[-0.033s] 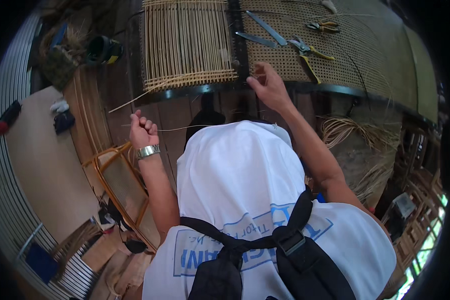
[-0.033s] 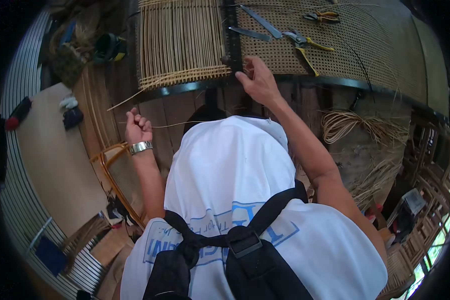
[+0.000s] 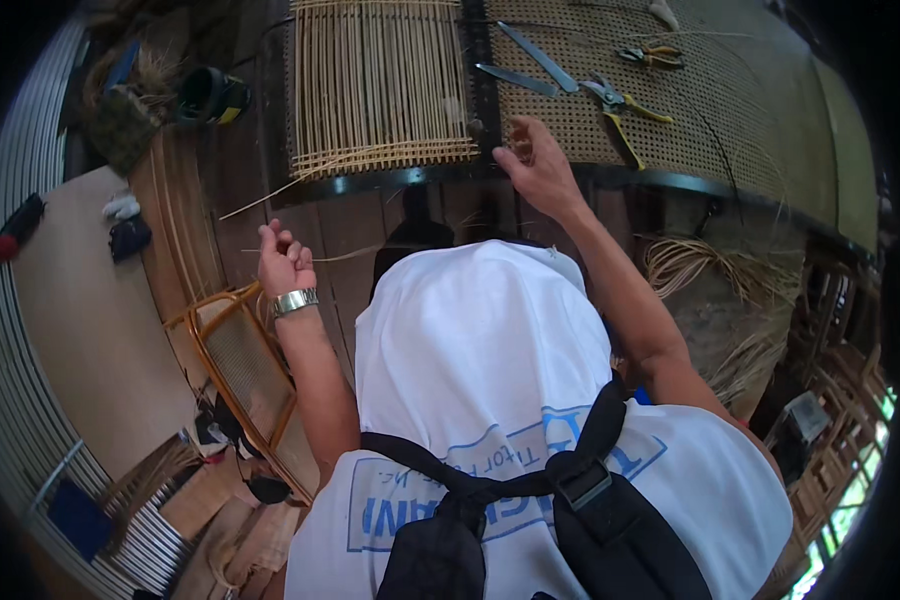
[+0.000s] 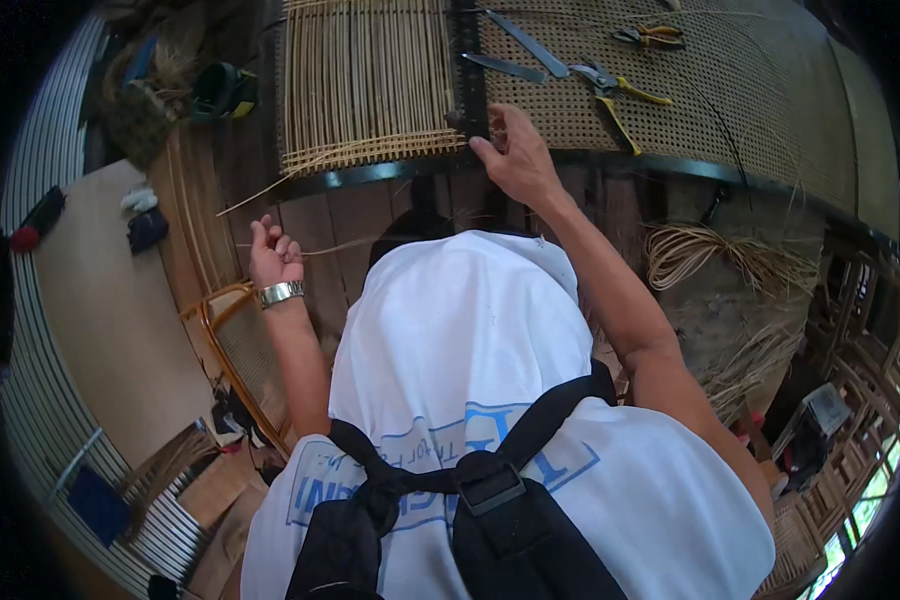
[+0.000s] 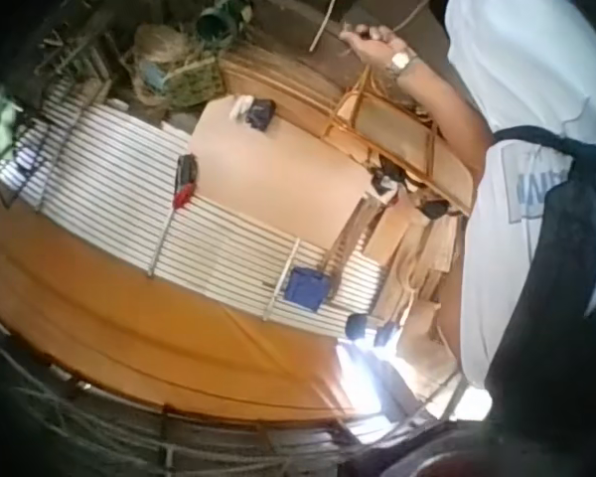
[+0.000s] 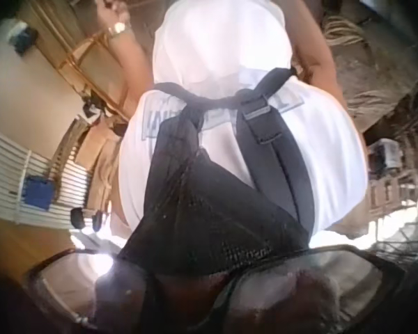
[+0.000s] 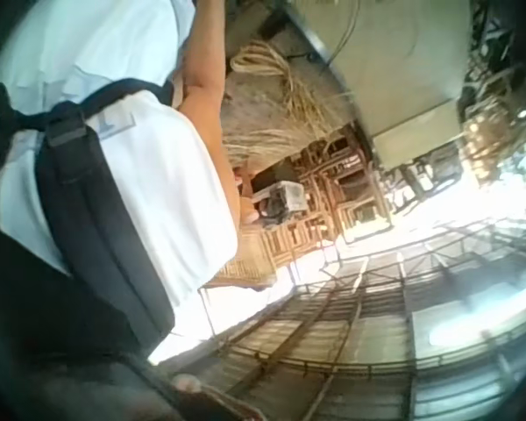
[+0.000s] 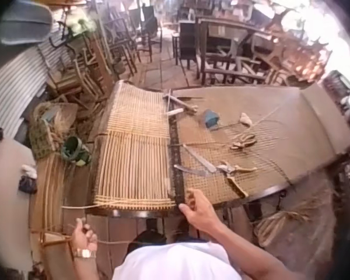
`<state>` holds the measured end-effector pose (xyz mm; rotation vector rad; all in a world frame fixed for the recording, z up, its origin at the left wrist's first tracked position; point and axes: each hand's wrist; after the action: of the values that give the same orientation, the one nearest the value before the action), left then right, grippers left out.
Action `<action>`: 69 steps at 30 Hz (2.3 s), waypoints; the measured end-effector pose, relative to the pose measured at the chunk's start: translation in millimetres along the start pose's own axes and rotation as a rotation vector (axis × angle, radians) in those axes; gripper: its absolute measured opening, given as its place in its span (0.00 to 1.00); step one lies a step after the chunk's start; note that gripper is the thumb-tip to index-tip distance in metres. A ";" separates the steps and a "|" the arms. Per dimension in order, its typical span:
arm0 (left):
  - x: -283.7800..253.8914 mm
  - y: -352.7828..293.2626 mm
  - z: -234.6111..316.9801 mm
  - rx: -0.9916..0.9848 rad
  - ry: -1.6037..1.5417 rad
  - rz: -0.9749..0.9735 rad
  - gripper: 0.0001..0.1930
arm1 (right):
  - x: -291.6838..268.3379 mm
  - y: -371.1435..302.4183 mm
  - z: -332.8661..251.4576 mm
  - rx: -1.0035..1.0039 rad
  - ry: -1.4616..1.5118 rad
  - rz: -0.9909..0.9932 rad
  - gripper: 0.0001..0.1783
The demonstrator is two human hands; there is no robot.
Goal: Weaving bamboo strips into a furniture mesh or mat.
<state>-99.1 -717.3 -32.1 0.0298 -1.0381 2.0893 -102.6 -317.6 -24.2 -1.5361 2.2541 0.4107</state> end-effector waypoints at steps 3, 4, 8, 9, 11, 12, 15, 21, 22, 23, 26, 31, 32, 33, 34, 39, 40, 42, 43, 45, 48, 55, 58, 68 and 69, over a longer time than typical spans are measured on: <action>11.7 -12.5 4.3 0.089 0.154 0.107 0.10 | 11.4 9.4 -22.4 -0.111 0.033 -0.001 0.29; 17.2 -15.2 2.1 0.096 0.146 0.106 0.10 | 16.3 10.8 -28.6 -0.237 0.007 0.020 0.28; 60.5 -36.0 -4.2 0.003 0.112 0.014 0.10 | 24.9 16.7 -44.7 -0.376 -0.099 0.020 0.25; 58.9 -29.9 0.5 0.125 0.130 0.115 0.10 | 24.5 17.2 -45.4 -0.379 -0.095 0.015 0.25; 51.0 -14.2 15.3 0.243 0.129 0.301 0.12 | 20.7 22.3 -47.6 -0.291 -0.194 -0.093 0.21; 47.9 -4.9 22.5 0.245 0.128 0.300 0.12 | 22.3 23.4 -53.4 -0.293 -0.192 -0.092 0.21; 37.8 22.6 36.5 0.223 0.383 0.294 0.15 | 27.4 26.6 -71.6 -0.263 -0.092 -0.119 0.19; 62.4 24.6 61.4 0.567 0.505 -0.057 0.11 | 59.9 61.7 -98.2 -0.216 -0.106 -0.487 0.21; 76.7 10.8 68.4 0.552 0.503 -0.067 0.11 | 65.1 67.4 -105.6 -0.146 -0.037 -0.537 0.24; 93.0 -5.8 76.4 0.681 0.613 -0.178 0.10 | 73.2 72.6 -111.3 -0.078 0.033 -0.588 0.27; 136.5 -33.7 91.9 0.773 0.725 -0.375 0.10 | 101.5 84.1 -124.8 -0.130 0.071 -0.845 0.36; 164.6 -24.1 97.6 0.260 0.496 -0.489 0.10 | 110.4 58.9 -178.8 -0.408 0.097 -0.287 0.34; 166.7 -18.6 90.5 0.146 0.364 -0.479 0.09 | 108.4 52.8 -185.4 -0.365 0.023 -0.141 0.32; 171.0 -12.4 83.6 0.035 0.232 -0.467 0.09 | 112.0 41.4 -187.5 -0.249 0.106 -0.088 0.31; 175.1 -6.2 80.3 0.024 0.230 -0.485 0.09 | 119.0 30.2 -184.8 -0.136 0.190 -0.034 0.30; 175.8 19.2 75.5 -0.414 -0.081 -0.499 0.10 | 141.6 19.8 -172.0 0.326 0.614 -0.376 0.38; 176.2 19.1 75.8 -0.370 -0.089 -0.511 0.09 | 139.8 25.0 -167.8 0.169 0.532 -0.388 0.38; 177.6 12.7 78.9 -0.336 -0.069 -0.472 0.08 | 126.8 38.1 -165.9 0.362 0.799 -0.561 0.30; 177.3 11.0 79.4 -0.292 -0.055 -0.406 0.07 | 109.3 44.9 -164.5 0.479 0.800 -0.791 0.25; 169.8 15.1 83.8 -0.107 0.047 -0.279 0.07 | 70.3 61.5 -170.9 0.426 0.599 -1.006 0.19; 125.8 52.5 88.5 0.187 0.280 -0.097 0.10 | -16.8 84.6 -137.5 0.154 0.261 -0.931 0.14; 124.7 59.0 104.9 1.127 0.866 0.184 0.21 | -234.7 159.8 -61.7 0.052 -0.545 -0.202 0.10; 223.8 -37.3 106.8 1.210 0.831 -0.311 0.23 | -216.8 182.4 -109.4 -0.330 -0.614 -0.165 0.11; 304.9 -55.0 75.9 1.004 1.348 -0.969 0.08 | -156.4 192.5 -90.9 -0.360 -0.137 -0.620 0.19; 292.5 -25.4 94.7 1.170 1.442 -0.896 0.07 | -187.5 195.5 -57.1 -0.252 -0.179 -0.557 0.18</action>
<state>-313.0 -586.3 147.5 -0.3146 0.9422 1.0552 -231.5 -118.6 118.7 -2.0684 1.5938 0.6464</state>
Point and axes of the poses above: each hand's wrist, its own y-axis towards the middle knuckle, its own x-axis out of the palm, z = x × y, and after that the axes turned 14 degrees about z, right-handed
